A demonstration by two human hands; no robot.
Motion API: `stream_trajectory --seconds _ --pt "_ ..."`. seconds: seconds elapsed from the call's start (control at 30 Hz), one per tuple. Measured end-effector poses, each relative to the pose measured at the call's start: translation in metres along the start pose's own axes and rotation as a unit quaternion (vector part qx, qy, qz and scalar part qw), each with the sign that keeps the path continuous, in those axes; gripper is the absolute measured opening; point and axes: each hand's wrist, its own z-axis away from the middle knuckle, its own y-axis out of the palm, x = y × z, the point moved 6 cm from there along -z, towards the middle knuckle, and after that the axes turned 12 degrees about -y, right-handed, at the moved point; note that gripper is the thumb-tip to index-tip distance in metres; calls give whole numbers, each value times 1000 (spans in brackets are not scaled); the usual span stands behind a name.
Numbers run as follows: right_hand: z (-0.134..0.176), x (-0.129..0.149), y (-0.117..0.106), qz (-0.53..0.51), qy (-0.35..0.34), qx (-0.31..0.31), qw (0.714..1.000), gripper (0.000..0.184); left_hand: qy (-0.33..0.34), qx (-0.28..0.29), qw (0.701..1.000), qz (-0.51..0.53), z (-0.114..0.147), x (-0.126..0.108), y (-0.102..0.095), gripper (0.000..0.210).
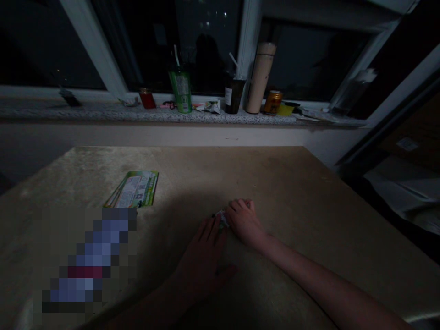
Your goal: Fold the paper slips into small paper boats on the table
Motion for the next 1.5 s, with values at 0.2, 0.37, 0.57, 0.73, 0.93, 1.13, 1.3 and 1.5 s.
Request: stream_trajectory --seconds 0.2,0.37,0.57,0.73,0.93,1.13,1.3,1.5 --pt "0 -1 2 -20 10 12 1000 11 -7 -4 1000 0 -1 3 -2 84" --pt "-2 -2 5 -33 8 13 999 9 0 -7 1000 0 -4 9 -6 81" --pt "-2 -9 3 -41 7 12 999 19 -12 9 1000 10 -7 12 -9 74" --pt "2 -20 -2 -67 45 -33 996 32 24 11 999 27 -6 10 -5 80" --pt "3 -25 10 -106 56 1 993 56 29 22 998 56 -6 15 -1 85" --pt "3 -36 16 -260 28 82 962 67 18 31 998 53 -8 14 -5 84" --pt "2 -42 15 -303 24 91 948 70 16 17 998 65 -8 13 -6 85" --pt "3 -44 20 -309 34 87 946 67 11 25 999 45 -9 11 -5 85"
